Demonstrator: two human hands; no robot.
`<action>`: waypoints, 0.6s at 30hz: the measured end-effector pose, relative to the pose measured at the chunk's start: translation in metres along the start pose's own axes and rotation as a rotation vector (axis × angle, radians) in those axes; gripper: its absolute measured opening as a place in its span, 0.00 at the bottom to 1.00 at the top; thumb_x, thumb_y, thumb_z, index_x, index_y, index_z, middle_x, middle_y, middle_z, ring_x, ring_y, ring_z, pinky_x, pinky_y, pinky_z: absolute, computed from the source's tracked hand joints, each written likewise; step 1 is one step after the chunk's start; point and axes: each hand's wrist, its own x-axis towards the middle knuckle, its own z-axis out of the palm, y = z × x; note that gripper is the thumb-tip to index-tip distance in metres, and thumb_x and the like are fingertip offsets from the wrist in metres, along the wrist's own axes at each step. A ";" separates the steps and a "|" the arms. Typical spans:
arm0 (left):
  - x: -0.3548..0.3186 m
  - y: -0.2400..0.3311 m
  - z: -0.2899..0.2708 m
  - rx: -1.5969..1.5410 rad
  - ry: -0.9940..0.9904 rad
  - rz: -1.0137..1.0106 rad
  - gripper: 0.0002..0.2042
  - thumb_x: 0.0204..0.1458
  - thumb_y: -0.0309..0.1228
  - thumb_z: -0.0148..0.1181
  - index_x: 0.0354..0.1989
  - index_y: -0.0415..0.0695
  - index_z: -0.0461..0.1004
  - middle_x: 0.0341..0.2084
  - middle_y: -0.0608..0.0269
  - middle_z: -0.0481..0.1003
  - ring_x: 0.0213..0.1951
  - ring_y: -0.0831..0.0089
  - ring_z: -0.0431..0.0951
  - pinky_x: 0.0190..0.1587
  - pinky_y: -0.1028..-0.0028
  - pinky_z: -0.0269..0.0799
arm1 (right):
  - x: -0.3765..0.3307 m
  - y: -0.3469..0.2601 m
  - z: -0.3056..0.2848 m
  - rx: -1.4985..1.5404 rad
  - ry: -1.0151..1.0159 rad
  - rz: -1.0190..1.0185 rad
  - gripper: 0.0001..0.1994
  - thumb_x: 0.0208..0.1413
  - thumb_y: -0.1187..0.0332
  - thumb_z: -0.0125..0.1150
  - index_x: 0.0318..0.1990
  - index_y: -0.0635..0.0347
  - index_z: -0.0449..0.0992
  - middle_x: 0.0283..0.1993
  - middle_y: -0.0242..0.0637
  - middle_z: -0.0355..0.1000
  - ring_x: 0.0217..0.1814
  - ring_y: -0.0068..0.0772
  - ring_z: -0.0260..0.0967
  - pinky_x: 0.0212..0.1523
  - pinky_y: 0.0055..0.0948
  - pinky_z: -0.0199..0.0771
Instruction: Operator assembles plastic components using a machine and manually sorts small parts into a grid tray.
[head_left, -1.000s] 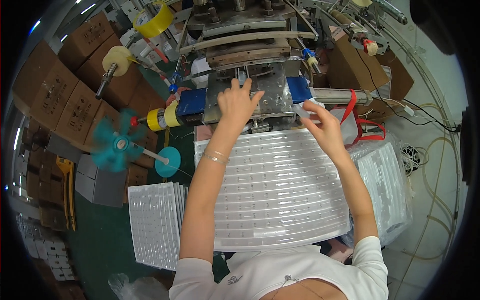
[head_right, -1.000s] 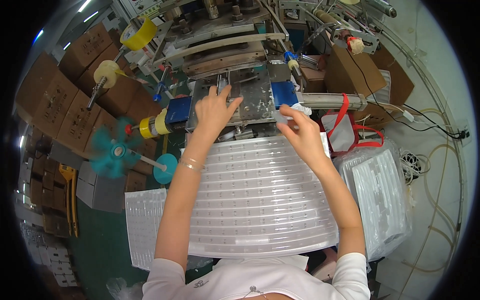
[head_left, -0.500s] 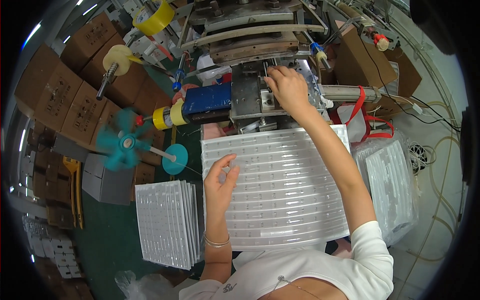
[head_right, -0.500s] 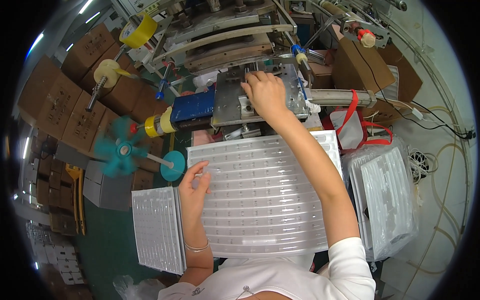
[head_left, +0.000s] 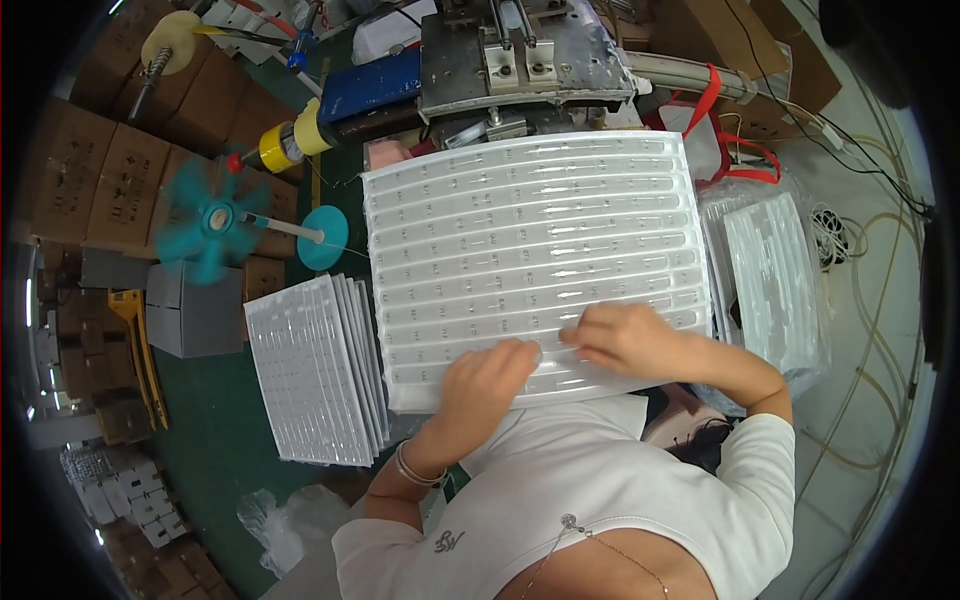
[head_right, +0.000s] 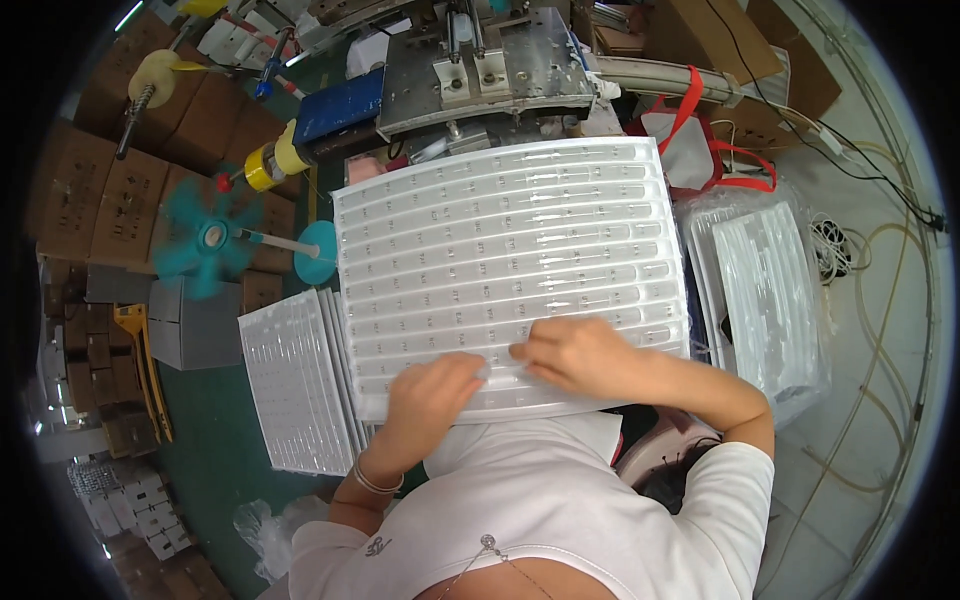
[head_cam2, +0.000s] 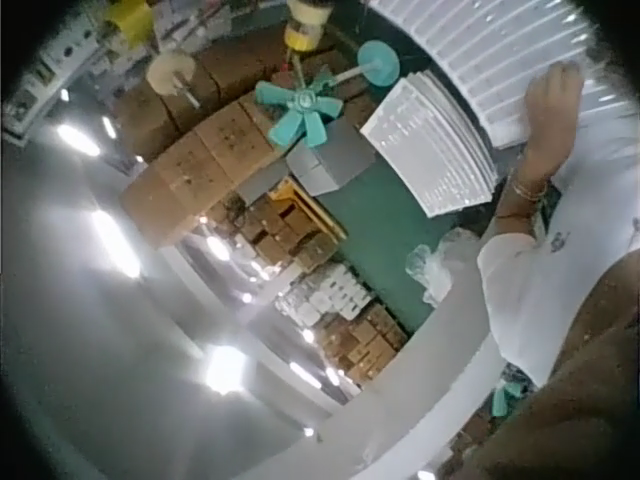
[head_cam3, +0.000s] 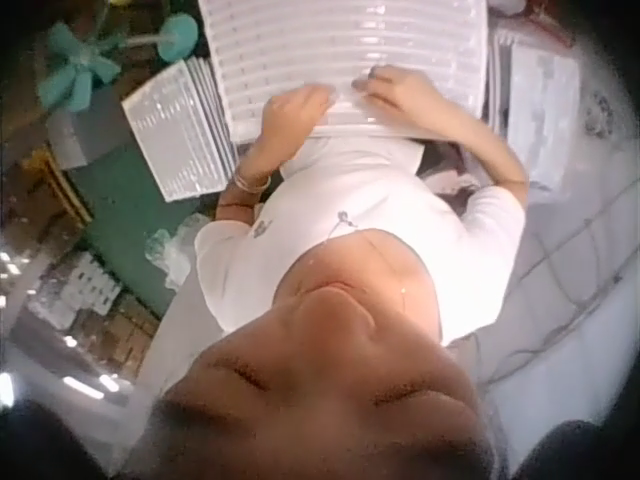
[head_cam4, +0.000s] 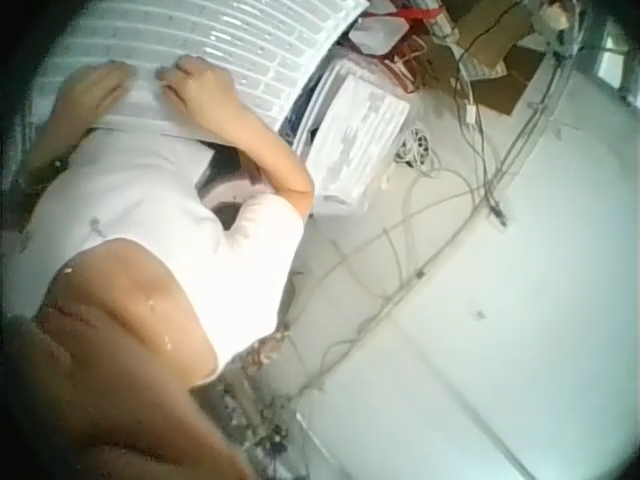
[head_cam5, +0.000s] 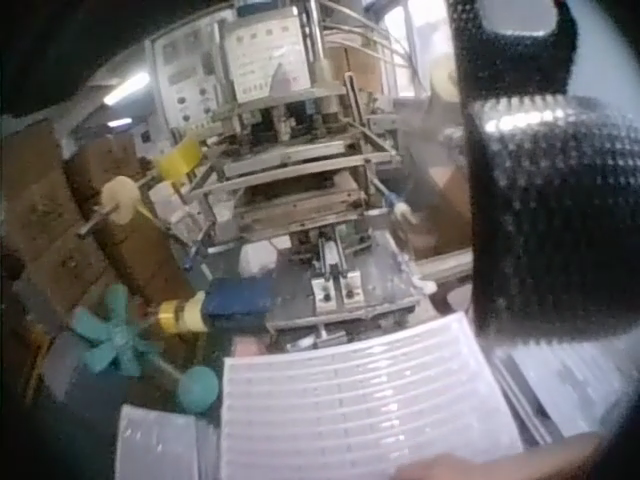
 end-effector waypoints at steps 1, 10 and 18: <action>-0.004 0.002 0.008 0.006 -0.081 0.055 0.11 0.45 0.26 0.59 0.39 0.43 0.72 0.32 0.60 0.74 0.28 0.64 0.75 0.29 0.70 0.68 | -0.006 -0.004 0.009 -0.001 0.002 -0.004 0.13 0.48 0.72 0.57 0.43 0.55 0.74 0.31 0.35 0.68 0.31 0.36 0.70 0.27 0.32 0.73; -0.026 0.007 0.026 0.210 -0.303 0.006 0.17 0.43 0.22 0.52 0.45 0.43 0.68 0.34 0.59 0.70 0.31 0.64 0.73 0.31 0.68 0.66 | -0.034 -0.002 0.032 -0.250 -0.184 -0.080 0.12 0.46 0.71 0.53 0.40 0.57 0.73 0.39 0.35 0.67 0.38 0.35 0.70 0.33 0.30 0.74; -0.002 0.014 0.051 -0.168 -0.199 0.134 0.18 0.43 0.20 0.51 0.46 0.39 0.65 0.40 0.54 0.68 0.40 0.59 0.69 0.46 0.64 0.63 | -0.009 -0.004 -0.024 0.297 -0.042 0.172 0.11 0.46 0.74 0.57 0.39 0.59 0.70 0.39 0.39 0.67 0.37 0.41 0.70 0.37 0.31 0.73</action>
